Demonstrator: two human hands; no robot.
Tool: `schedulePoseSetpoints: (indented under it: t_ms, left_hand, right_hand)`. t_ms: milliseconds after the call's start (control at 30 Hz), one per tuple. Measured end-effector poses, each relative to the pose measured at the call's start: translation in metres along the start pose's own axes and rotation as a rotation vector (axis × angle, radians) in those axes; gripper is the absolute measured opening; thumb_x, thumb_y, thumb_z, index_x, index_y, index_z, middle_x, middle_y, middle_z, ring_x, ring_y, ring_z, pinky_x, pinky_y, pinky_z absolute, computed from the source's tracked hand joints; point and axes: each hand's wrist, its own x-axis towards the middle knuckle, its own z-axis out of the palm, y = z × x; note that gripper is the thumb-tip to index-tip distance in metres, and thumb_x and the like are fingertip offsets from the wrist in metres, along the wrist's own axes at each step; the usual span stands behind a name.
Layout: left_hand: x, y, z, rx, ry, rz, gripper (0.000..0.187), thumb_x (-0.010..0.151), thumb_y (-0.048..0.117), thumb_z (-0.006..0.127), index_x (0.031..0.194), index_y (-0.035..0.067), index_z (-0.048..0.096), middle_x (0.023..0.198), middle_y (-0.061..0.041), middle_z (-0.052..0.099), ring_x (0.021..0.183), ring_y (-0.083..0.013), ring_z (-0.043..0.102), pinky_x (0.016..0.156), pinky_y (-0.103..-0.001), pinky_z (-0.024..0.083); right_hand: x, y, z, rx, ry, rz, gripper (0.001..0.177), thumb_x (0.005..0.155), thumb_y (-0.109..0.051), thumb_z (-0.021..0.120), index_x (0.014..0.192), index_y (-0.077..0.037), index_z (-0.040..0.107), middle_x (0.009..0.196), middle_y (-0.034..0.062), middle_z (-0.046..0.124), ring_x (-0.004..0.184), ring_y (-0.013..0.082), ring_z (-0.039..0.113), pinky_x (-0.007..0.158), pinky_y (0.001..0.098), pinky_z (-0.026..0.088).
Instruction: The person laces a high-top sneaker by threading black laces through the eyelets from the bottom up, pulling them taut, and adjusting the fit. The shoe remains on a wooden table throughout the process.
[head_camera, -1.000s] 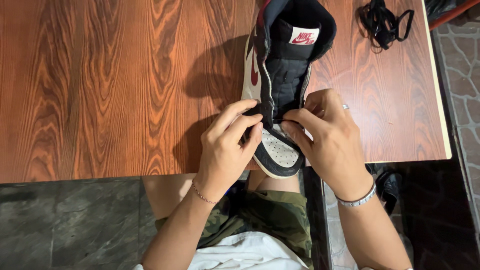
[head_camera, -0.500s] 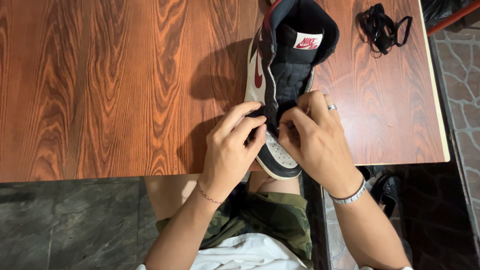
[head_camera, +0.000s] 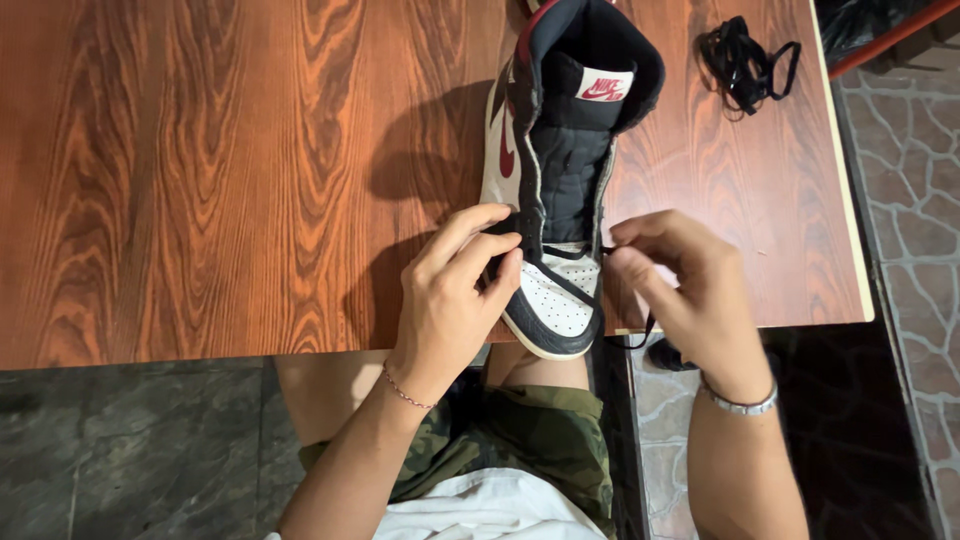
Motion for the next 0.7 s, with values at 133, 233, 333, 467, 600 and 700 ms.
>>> schedulePoseSetpoints:
  t_ms: [133,233,333,467,600,700]
  left_hand:
    - [-0.001,0.0,0.001,0.014,0.001,0.001,0.011,0.092,0.001,0.075,0.1,-0.002,0.069,0.122,-0.012,0.069,0.098,-0.0238,0.076,0.084,-0.033,0.061]
    - [0.0,0.0,0.0,0.027,0.006,0.015,0.011,0.091,0.001,0.075,0.1,-0.002,0.07,0.122,-0.011,0.069,0.098,-0.0238,0.076,0.084,-0.033,0.061]
    - [0.002,0.001,0.0,0.035,0.003,0.021,0.011,0.091,0.001,0.075,0.1,-0.002,0.07,0.122,-0.011,0.069,0.099,-0.024,0.075,0.085,-0.033,0.061]
    - [0.002,0.002,0.0,0.024,-0.003,0.001,0.011,0.09,0.001,0.075,0.1,-0.002,0.07,0.122,-0.011,0.068,0.098,-0.0238,0.076,0.083,-0.033,0.061]
    - [0.001,0.004,-0.002,0.03,-0.037,-0.02,0.012,0.092,0.002,0.074,0.103,-0.001,0.07,0.121,-0.011,0.068,0.097,-0.0232,0.075,0.081,-0.033,0.061]
    - [0.003,0.006,-0.003,0.06,-0.046,0.031,0.014,0.093,0.002,0.073,0.106,-0.001,0.07,0.121,-0.011,0.067,0.1,-0.0256,0.073,0.084,-0.034,0.06]
  right_hand:
    - [-0.004,0.006,0.004,-0.036,0.022,0.105,0.012,0.097,-0.004,0.069,0.105,0.005,0.069,0.082,0.0028,0.067,0.076,0.0039,0.06,0.067,0.0214,0.05]
    - [-0.002,0.006,0.003,-0.095,0.032,0.106,0.01,0.097,-0.005,0.069,0.099,0.004,0.068,0.075,0.0008,0.064,0.069,0.0034,0.055,0.06,0.0218,0.045]
    - [-0.003,0.004,-0.001,-0.105,0.052,0.134,0.011,0.099,-0.007,0.066,0.097,0.004,0.066,0.072,0.0007,0.059,0.067,0.0037,0.05,0.057,0.0228,0.042]
    - [-0.007,0.003,-0.003,-0.16,0.071,0.15,0.011,0.1,-0.008,0.067,0.098,0.003,0.066,0.072,0.003,0.057,0.065,0.0056,0.047,0.055,0.0247,0.04]
    - [-0.024,0.007,0.001,-0.247,0.149,0.005,0.008,0.097,-0.004,0.068,0.102,0.002,0.067,0.08,0.0064,0.064,0.069,0.0074,0.061,0.061,0.0244,0.048]
    - [-0.04,0.01,0.009,-0.175,0.266,0.04,0.009,0.097,-0.002,0.067,0.105,0.0,0.064,0.085,0.007,0.067,0.066,0.0101,0.062,0.059,0.0253,0.049]
